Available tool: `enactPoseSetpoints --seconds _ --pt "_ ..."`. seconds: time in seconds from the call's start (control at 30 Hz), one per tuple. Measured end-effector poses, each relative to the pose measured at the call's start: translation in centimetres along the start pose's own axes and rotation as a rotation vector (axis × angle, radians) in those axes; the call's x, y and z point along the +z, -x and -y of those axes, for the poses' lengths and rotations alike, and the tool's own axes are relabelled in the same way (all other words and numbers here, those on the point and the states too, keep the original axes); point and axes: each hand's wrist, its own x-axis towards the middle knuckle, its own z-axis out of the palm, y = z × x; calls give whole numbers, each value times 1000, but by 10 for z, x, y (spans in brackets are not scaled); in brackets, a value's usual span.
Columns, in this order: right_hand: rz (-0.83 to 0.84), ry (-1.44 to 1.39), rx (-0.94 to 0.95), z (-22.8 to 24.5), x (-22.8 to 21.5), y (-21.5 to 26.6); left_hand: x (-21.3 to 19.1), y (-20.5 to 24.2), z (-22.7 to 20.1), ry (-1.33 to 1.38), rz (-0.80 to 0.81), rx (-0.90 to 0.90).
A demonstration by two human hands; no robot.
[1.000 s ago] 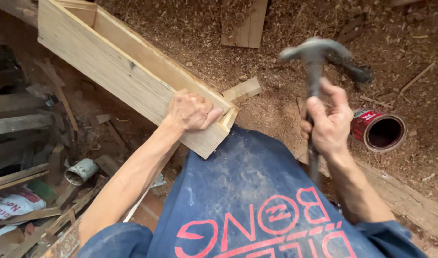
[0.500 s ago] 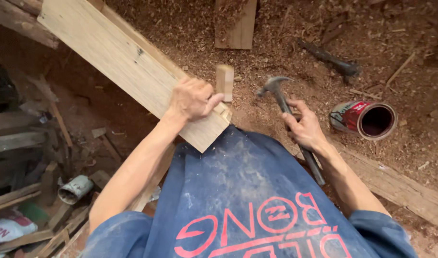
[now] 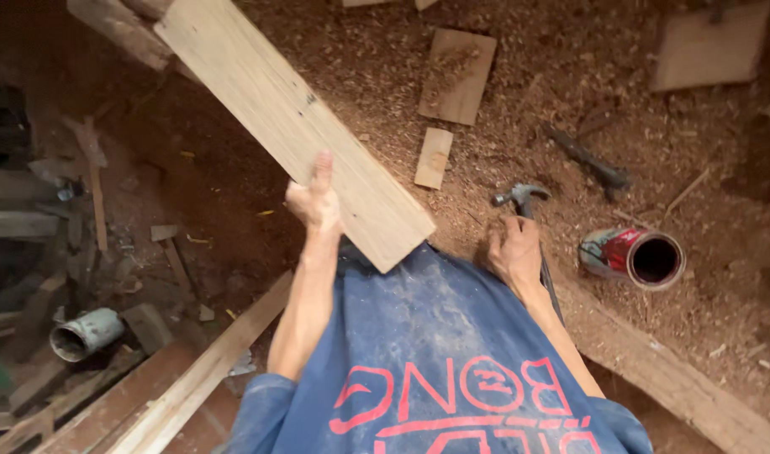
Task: The person assembles a wooden box by aligning wood boards and hammering nails into the joints to secure the structure.
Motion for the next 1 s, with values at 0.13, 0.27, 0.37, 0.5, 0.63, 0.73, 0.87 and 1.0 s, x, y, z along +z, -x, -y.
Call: enactPoseSetpoints --seconds 0.13,0.27,0.37,0.5,0.63,0.73,0.87,1.0 --pt "22 40 -1 -7 0 -8 -3 -12 -8 -240 -181 -2" --pt "3 124 -57 -27 -4 2 -2 -55 -10 -13 -180 -59" --pt "112 175 52 -37 -3 3 6 -69 -4 -103 -284 0" --pt "81 136 31 -46 -3 6 1 -57 6 -150 -292 -112" --pt "111 164 12 -49 -2 2 0 -14 12 -216 -142 -367" --pt "178 184 87 -52 -2 -3 1 28 20 -121 -148 -281" --pt "141 162 -43 -58 -2 -7 2 42 24 34 -161 -195" --pt "141 181 19 -62 -1 -10 4 41 15 -27 -94 -296"
